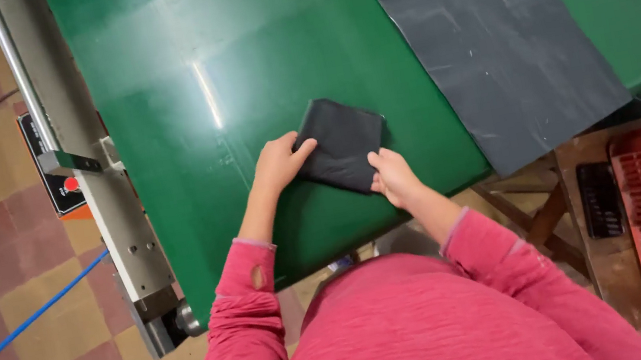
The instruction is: Folding plastic bags on a conveyor belt and placing them into a basket.
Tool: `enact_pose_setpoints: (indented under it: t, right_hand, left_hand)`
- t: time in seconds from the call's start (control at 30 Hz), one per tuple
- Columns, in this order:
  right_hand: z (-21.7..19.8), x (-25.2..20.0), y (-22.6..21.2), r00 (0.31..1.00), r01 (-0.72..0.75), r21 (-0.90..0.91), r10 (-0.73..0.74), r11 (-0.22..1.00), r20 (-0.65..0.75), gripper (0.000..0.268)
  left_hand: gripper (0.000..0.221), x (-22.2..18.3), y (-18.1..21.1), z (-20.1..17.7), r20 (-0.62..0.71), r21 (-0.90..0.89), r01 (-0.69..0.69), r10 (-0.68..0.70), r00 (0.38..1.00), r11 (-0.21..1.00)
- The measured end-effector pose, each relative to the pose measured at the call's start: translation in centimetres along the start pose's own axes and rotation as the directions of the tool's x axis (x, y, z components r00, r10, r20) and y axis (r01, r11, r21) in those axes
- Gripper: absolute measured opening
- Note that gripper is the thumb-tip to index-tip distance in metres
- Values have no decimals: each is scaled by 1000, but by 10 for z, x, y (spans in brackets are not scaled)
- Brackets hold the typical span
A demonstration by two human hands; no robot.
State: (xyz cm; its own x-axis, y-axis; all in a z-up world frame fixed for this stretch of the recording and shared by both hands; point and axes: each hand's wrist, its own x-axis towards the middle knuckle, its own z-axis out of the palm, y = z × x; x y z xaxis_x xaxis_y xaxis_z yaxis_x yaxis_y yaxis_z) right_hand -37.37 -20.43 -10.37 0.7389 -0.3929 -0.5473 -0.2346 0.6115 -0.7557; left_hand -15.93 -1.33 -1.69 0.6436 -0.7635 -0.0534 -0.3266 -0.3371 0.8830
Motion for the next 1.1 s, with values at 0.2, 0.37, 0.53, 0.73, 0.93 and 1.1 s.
enact_pose_setpoints:
  t: [0.2,0.37,0.53,0.73,0.93,1.1]
  right_hand:
    - [23,-80,-78,997,59,-298,-44,953,57,28]
    - [-70,-193,-169,745,538,-839,-510,80,429,41]
    - [-170,-183,-250,661,394,-781,-441,-486,607,95]
    - [-278,-148,-290,790,105,-775,-421,-623,445,95]
    - [-299,-136,-367,928,152,-970,-309,-191,206,26]
    - [-206,-97,-461,798,434,-898,-431,-74,421,23]
  left_hand:
    - [33,-30,75,23,-420,540,77,190,887,838]
    - [42,-48,192,100,-198,593,-311,508,838,743]
    - [84,-23,216,224,256,674,-627,673,694,391]
    - [30,21,188,280,254,543,-674,666,701,502]
    - [21,24,282,191,361,7,-325,301,883,946]
    - [24,96,250,155,12,-176,-258,264,964,950]
